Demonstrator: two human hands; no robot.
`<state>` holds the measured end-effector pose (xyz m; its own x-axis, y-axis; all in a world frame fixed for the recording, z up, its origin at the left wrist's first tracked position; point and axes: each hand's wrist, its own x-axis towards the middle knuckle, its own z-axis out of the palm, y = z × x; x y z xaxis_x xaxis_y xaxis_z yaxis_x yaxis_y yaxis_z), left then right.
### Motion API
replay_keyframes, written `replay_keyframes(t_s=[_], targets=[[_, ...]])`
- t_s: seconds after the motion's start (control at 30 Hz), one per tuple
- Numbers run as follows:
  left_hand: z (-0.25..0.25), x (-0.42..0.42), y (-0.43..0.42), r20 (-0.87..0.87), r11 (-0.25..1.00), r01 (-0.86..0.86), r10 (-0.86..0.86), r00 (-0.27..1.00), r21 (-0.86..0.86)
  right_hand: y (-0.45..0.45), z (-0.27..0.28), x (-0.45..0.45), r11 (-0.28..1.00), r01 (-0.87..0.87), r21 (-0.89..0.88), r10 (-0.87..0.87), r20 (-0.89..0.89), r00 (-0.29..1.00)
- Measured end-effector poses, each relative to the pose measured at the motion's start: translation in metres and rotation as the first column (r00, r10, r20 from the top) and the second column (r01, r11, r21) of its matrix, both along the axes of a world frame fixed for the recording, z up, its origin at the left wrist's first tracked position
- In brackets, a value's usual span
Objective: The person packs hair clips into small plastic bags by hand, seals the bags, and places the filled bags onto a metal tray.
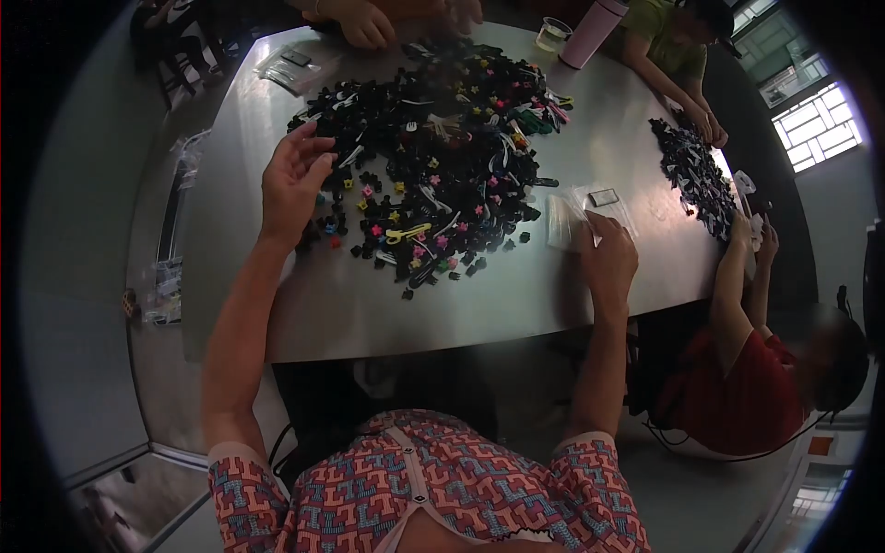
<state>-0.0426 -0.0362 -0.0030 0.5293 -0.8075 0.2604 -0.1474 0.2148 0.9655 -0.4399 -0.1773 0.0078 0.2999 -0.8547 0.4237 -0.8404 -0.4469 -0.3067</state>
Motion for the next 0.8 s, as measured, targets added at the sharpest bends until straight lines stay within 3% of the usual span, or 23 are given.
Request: replay_keyframes(t_s=[0.13, 0.2, 0.23, 0.3, 0.5, 0.63, 0.7, 0.8], targets=[[-0.005, -0.003, 0.008, 0.027, 1.0, -0.001, 0.002, 1.0, -0.028, 0.001, -0.005, -0.006, 0.996, 0.024, 0.083, -0.037, 0.154, 0.987], [-0.003, -0.004, 0.009, 0.027, 0.999, 0.006, -0.005, 1.0, -0.048, -0.001, -0.001, -0.007, 0.972, -0.025, 0.232, -0.055, 0.332, 0.942], [-0.002, -0.004, 0.009, 0.023, 0.997, 0.015, -0.014, 1.0, -0.07, -0.004, 0.0, -0.009, 0.973, -0.024, 0.229, -0.056, 0.335, 0.94], [-0.001, -0.004, 0.008, 0.033, 0.996, 0.02, -0.017, 0.999, -0.086, -0.01, 0.0, -0.016, 0.919, -0.076, 0.386, -0.091, 0.397, 0.913], [-0.002, -0.003, 0.01, 0.028, 0.995, 0.06, -0.057, 0.998, -0.084, -0.022, 0.003, -0.03, 0.829, -0.234, 0.508, -0.085, 0.528, 0.845], [0.0, -0.008, 0.012, 0.018, 0.994, 0.084, -0.083, 0.996, -0.076, -0.009, 0.023, -0.019, 0.839, -0.158, 0.52, -0.13, 0.474, 0.871], [0.002, -0.009, 0.014, 0.005, 0.989, 0.114, -0.114, 0.993, -0.09, -0.009, 0.027, -0.012, 0.953, -0.067, 0.295, -0.023, 0.291, 0.956], [0.003, -0.013, 0.012, -0.018, 0.981, 0.15, -0.153, 0.988, -0.122, 0.011, 0.049, 0.022, 0.976, -0.159, 0.148, 0.104, 0.325, 0.94]])
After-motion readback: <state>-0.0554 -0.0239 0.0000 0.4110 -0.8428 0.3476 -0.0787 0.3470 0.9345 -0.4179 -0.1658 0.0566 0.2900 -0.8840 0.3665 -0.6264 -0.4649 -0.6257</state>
